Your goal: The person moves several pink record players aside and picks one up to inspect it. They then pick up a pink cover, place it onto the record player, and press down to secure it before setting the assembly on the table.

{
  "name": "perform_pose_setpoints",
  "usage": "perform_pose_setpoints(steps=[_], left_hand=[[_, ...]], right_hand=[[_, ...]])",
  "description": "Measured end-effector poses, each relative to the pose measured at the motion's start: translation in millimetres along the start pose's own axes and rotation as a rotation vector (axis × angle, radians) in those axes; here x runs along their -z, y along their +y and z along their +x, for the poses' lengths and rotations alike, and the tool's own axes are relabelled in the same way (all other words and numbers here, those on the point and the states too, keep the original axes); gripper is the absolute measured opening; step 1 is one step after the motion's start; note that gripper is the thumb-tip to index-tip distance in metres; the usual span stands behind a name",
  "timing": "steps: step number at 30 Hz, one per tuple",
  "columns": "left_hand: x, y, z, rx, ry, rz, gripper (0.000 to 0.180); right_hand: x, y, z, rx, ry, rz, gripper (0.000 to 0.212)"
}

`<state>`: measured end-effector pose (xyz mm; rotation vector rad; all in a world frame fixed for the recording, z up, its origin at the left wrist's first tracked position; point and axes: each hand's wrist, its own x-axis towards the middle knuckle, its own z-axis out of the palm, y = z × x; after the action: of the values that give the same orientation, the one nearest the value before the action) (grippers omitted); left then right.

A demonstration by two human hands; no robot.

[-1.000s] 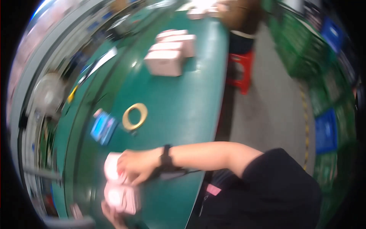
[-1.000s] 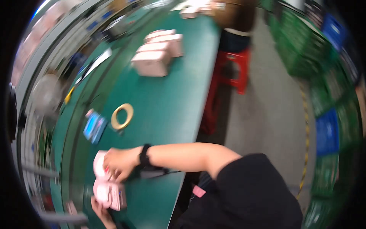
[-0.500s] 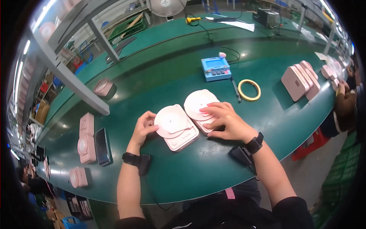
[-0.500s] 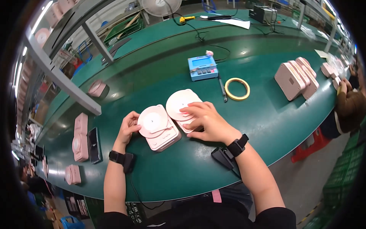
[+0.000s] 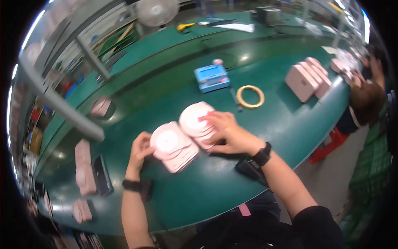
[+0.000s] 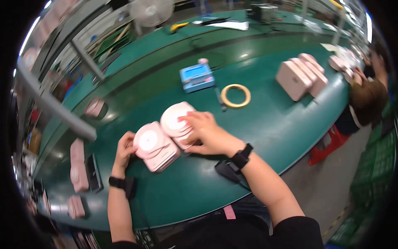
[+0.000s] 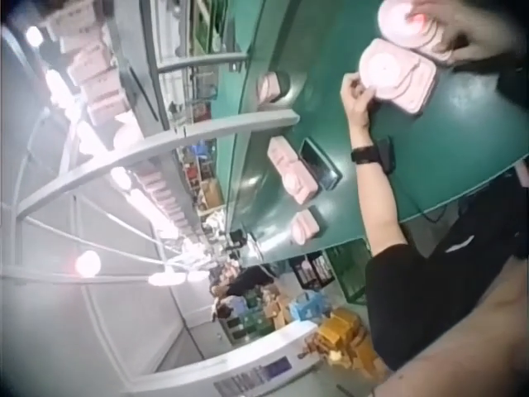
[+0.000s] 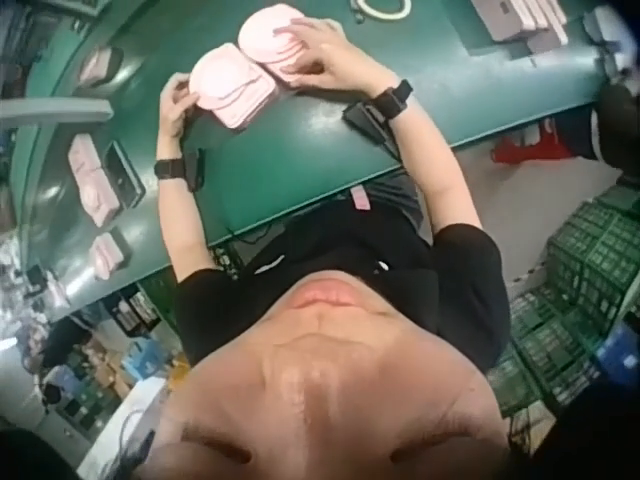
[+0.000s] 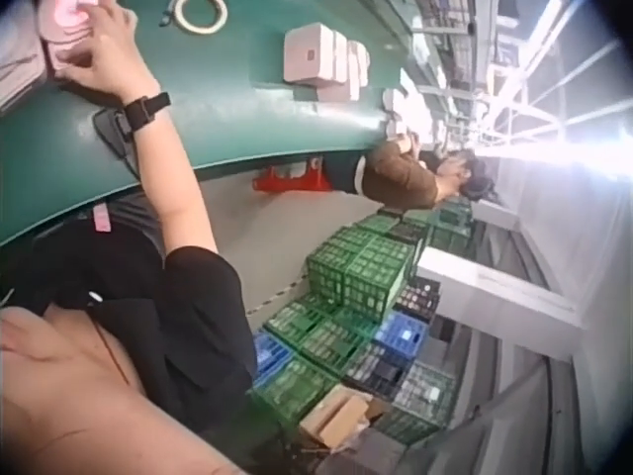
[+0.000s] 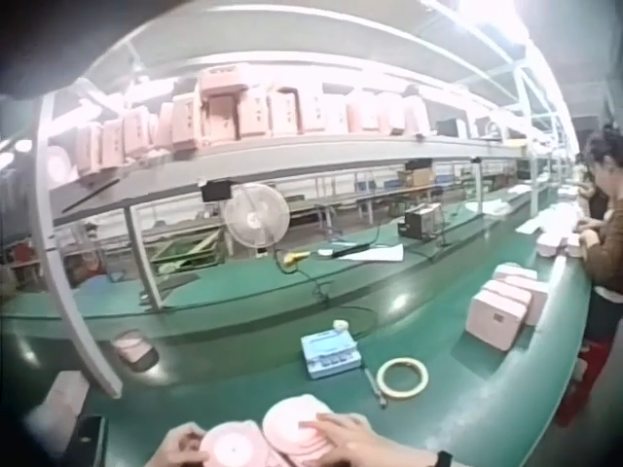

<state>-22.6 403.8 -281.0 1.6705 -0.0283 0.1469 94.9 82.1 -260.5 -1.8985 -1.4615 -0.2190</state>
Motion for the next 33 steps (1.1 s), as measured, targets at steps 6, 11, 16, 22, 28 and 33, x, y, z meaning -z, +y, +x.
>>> perform_pose_setpoints(steps=[6, 11, 16, 22, 28, 33], left_hand=[[12.9, -10.1, -17.4, -0.06, 0.081, 0.147, 0.042], [30.0, -25.0, -17.8, 0.002, 0.091, 0.038, 0.033], [25.9, -11.9, -17.2, 0.07, 0.049, 0.038, 0.035], [13.6, -0.5, -22.0, 0.084, 0.087, 0.081, 0.035], [34.0, -12.3, -20.2, 0.147, 0.064, 0.088, 0.037], [17.2, -4.6, -20.3, 0.104, 0.077, 0.059, 0.037]], right_hand=[[-28.5, 9.0, 2.7, 0.103, 0.029, 0.102, 0.017], [-20.2, -0.4, -0.4, 0.096, 0.068, 0.189, 0.014], [-27.2, -0.5, 3.1, -0.001, 0.086, 0.266, 0.017], [-46.2, 7.4, 5.9, 0.064, 0.178, 0.237, 0.022], [-45.6, 5.1, 4.5, 0.085, 0.173, 0.207, 0.018], [-45.0, 3.3, 1.6, 0.07, 0.179, 0.207, 0.016]])
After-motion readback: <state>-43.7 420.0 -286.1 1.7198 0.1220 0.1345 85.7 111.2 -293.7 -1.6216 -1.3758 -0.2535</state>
